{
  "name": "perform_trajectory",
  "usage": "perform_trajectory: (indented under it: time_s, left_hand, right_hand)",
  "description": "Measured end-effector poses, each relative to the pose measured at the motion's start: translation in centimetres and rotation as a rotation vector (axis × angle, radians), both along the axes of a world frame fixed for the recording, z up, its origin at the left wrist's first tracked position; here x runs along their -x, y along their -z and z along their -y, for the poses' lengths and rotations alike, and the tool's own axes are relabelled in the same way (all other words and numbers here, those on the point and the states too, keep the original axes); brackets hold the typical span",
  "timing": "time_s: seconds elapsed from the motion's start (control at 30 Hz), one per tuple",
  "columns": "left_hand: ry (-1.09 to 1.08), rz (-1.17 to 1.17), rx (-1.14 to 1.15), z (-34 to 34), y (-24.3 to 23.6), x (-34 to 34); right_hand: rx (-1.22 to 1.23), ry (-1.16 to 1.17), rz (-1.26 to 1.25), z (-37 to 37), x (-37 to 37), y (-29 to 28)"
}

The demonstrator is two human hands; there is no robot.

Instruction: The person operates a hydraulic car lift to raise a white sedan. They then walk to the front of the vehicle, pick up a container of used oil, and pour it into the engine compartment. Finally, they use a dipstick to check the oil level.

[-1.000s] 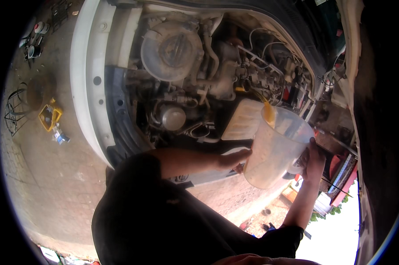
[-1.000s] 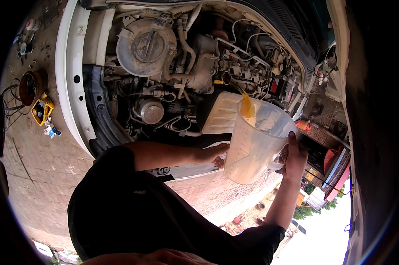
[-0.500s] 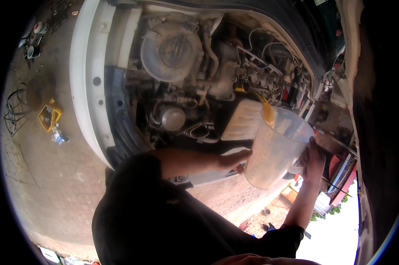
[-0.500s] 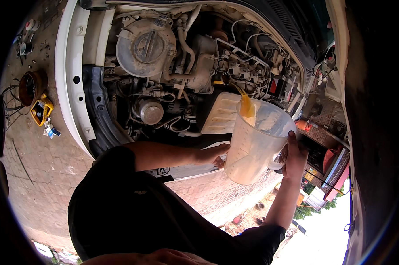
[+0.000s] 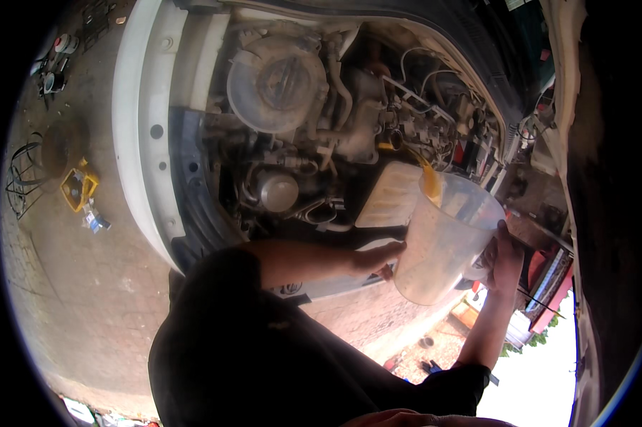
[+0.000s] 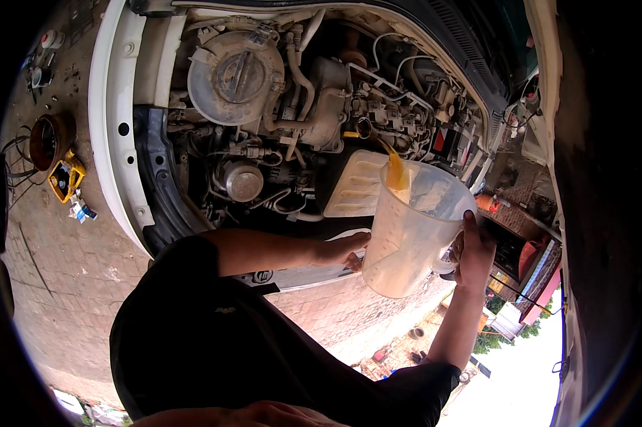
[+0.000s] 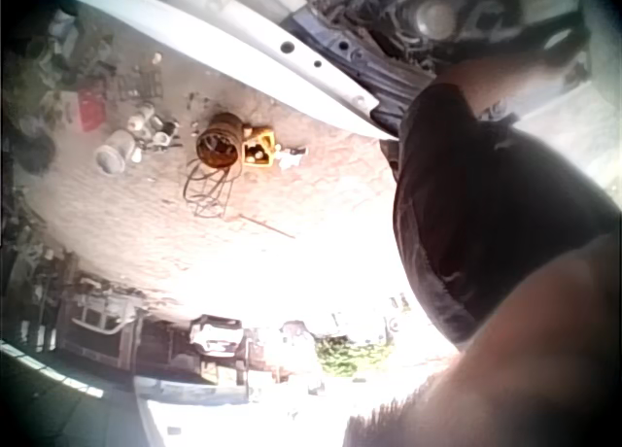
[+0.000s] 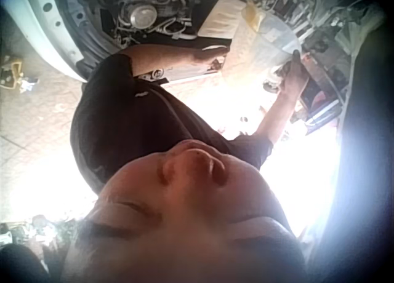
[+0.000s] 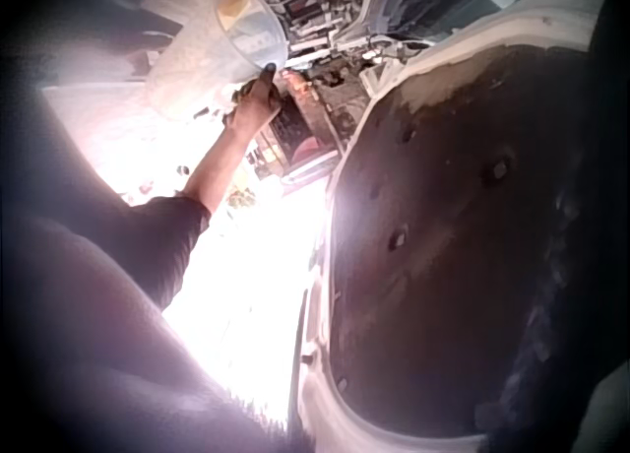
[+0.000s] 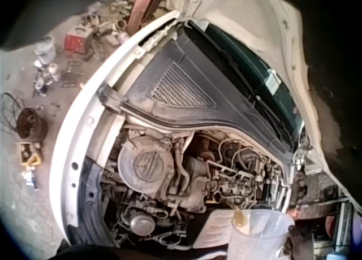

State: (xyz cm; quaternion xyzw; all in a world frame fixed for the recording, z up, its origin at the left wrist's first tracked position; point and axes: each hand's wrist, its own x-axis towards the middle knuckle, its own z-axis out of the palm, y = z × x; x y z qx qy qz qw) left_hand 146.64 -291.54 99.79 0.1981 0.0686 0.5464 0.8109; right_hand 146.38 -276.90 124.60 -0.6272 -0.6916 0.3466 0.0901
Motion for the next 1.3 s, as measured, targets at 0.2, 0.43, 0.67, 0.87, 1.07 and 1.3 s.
perform_trajectory:
  time_s: [0.2,0.43,0.67,0.87,1.07,1.3]
  left_hand:
    - [-0.015,0.02,0.004,-0.2,0.3,-0.5]
    - [-0.017,0.025,0.032,-0.6,0.7,-1.0]
    - [-0.028,0.022,0.057,-0.4,0.3,-0.2]
    - [-0.023,0.008,0.054,-0.5,0.3,-0.1]
    - [-0.029,0.037,0.054,-0.8,0.8,-0.6]
    - [-0.02,0.053,0.056,-1.1,1.2,-1.1]
  right_hand:
    - [0.008,-0.002,0.017,0.1,0.4,-0.1]
    - [0.015,-0.013,0.009,-0.1,0.8,0.1]
    - [0.012,-0.006,0.027,-0.5,1.0,0.6]
    - [0.025,-0.014,0.032,-1.1,0.9,0.9]
    - [0.037,-0.033,0.036,-1.3,1.2,1.0]
    - [0.022,-0.003,0.073,-1.4,1.7,1.5]
